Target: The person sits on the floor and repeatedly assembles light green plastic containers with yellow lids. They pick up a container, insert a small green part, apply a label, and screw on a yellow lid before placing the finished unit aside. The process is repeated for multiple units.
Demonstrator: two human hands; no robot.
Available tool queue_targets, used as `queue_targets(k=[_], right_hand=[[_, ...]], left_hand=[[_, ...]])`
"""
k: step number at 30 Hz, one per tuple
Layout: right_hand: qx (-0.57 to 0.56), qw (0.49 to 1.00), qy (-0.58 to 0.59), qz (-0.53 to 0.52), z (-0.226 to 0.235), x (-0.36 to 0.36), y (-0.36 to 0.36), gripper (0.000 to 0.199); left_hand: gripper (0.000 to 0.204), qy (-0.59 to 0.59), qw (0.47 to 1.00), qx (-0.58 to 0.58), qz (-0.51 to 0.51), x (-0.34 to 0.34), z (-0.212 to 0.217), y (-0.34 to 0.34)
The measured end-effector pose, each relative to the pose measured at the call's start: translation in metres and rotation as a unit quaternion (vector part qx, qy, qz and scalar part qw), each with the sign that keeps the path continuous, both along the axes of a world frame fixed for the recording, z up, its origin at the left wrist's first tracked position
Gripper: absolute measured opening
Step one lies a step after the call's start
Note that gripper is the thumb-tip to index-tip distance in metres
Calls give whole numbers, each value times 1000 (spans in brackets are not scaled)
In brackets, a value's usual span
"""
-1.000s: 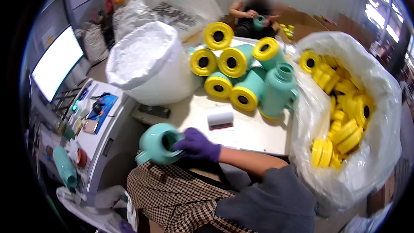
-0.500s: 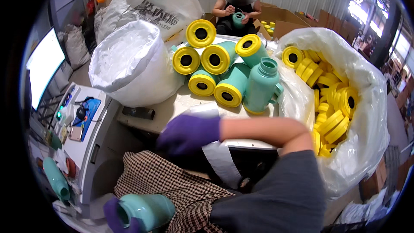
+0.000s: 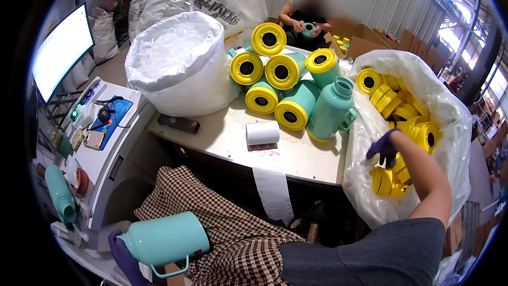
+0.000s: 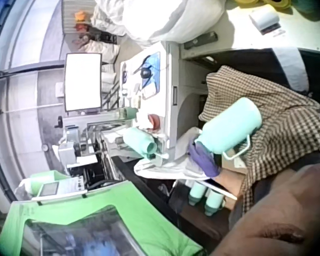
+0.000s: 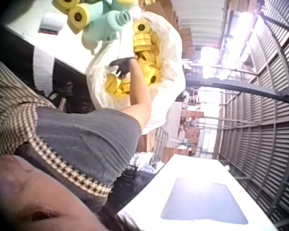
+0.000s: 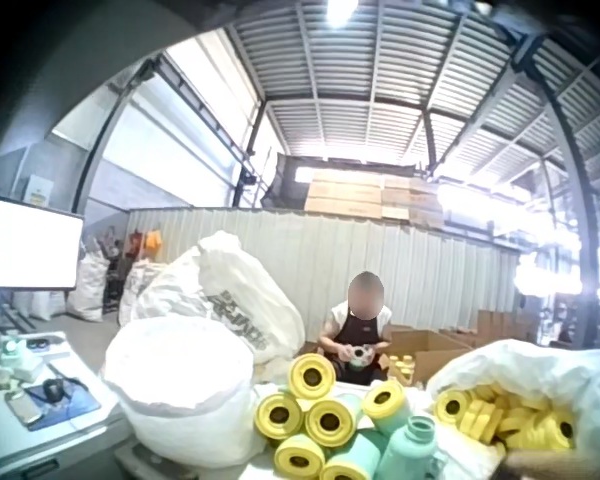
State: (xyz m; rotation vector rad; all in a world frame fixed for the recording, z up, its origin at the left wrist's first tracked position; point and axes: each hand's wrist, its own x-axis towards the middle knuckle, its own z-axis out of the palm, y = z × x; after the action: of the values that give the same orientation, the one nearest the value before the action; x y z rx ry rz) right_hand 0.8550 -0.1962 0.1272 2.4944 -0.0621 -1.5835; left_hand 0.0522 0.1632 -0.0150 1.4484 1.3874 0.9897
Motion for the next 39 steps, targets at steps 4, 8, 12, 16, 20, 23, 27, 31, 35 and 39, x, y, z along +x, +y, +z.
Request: queue_targets(k=[4,8,12,16,20,23,27,31,35,39], right_hand=[[26,995,45,81,-20,51,-56,79],[-99,988,-87,85,-5,-53,13,99],[-17,980,-182,80,-15,-69,-13,96],[97,937,-335,-17,-10,-110,-28,95],[195,945,-260,-42,6,-89,-37,107],[219,944,-246,-21,22,-63,-30,101],[-28,979,-199,15,18,-79,-3,107],[-169,968,-151,112,-9,-113,-13,106],[-256,897,-149,328,-22,-114,-19,97],[-162,932,-237,222,-43,-87,-28,112]], left_hand=[[48,-112,989,101,15,34,-5,-20],[75,19,972,230,43,35,-102,-42],[52,-194,972,132,11,111,-68,-65],[42,-247,965,78,42,120,-86,-70],[41,-311,949,32,29,129,-89,-61],[41,-335,940,42,44,128,-102,-55],[42,-271,955,100,71,126,-106,-58],[44,-262,952,155,20,127,-90,-63],[44,-355,930,97,22,128,-83,-65],[55,-489,870,55,5,123,-94,-76]])
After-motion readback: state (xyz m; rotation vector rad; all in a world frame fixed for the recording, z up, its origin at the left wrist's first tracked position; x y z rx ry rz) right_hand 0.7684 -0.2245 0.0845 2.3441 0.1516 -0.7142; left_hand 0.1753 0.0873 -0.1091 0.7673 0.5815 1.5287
